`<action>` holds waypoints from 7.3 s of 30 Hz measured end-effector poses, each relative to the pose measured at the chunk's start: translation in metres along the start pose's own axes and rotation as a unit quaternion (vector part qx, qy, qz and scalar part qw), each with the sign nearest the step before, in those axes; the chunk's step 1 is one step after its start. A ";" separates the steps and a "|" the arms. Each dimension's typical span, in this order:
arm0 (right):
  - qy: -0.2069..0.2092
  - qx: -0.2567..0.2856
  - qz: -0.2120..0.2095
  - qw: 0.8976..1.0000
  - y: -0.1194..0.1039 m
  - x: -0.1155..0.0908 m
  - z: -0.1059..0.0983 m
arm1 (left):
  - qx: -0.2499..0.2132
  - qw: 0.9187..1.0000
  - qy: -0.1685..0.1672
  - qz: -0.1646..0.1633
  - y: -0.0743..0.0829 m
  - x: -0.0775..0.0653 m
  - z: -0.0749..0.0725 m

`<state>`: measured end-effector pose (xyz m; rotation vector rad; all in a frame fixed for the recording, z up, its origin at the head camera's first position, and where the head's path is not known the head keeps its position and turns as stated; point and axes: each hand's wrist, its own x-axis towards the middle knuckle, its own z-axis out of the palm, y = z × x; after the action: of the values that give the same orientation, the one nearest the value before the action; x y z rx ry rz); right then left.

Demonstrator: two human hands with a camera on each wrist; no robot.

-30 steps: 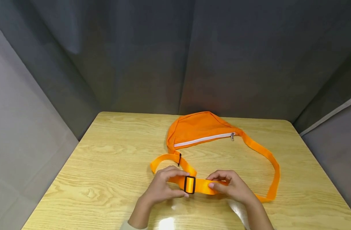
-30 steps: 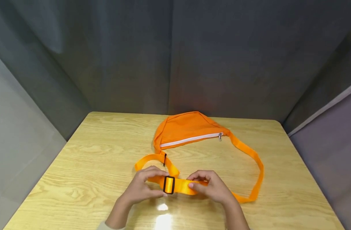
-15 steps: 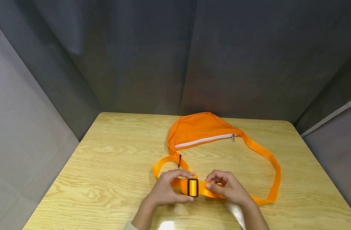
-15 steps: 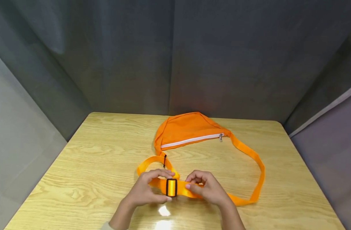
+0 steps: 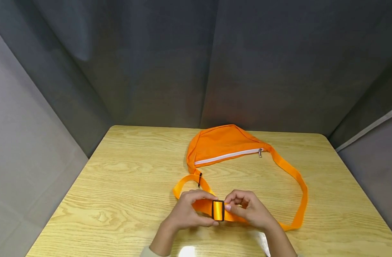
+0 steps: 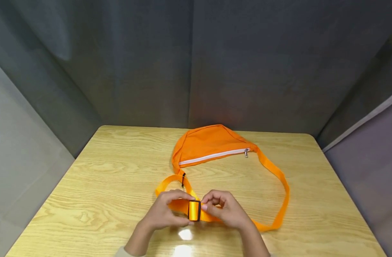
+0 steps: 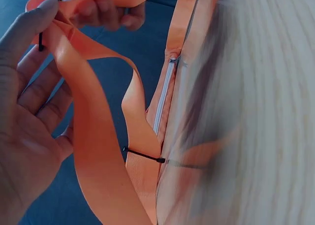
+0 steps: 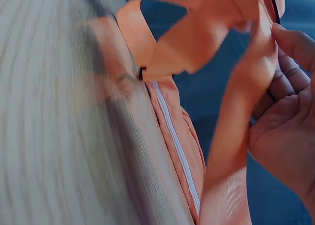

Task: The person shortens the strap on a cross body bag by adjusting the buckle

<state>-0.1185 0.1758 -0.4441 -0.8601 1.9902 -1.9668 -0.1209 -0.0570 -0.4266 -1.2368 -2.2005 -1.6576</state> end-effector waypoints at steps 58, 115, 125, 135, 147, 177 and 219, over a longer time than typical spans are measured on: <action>0.028 -0.173 -0.031 0.984 -0.011 0.000 0.006 | -0.009 0.999 0.014 -0.047 0.014 0.009 -0.002; 0.058 -0.248 -0.101 0.962 -0.046 0.001 0.019 | -0.030 0.992 -0.018 -0.124 -0.017 -0.005 -0.009; 0.070 -0.266 -0.096 0.957 -0.046 -0.001 0.017 | -0.028 0.988 -0.009 -0.150 -0.020 -0.014 -0.018; 0.064 -0.249 -0.090 0.962 -0.043 0.000 0.018 | -0.028 0.986 -0.020 -0.161 -0.022 -0.016 -0.022; 0.044 -0.245 -0.096 0.964 -0.045 0.005 0.022 | -0.014 0.992 -0.031 -0.122 -0.020 -0.005 -0.012; 0.043 -0.248 -0.078 0.965 -0.041 0.002 0.021 | -0.008 0.988 -0.050 -0.145 -0.019 -0.009 -0.022; 0.019 -0.164 0.017 0.986 -0.006 -0.012 -0.013 | 0.000 0.998 -0.019 -0.064 0.017 0.000 -0.020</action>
<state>-0.1142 0.1930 -0.4400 -0.8530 2.3753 -1.6741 -0.1166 -0.0722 -0.4057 -1.1588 -2.3471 -1.6927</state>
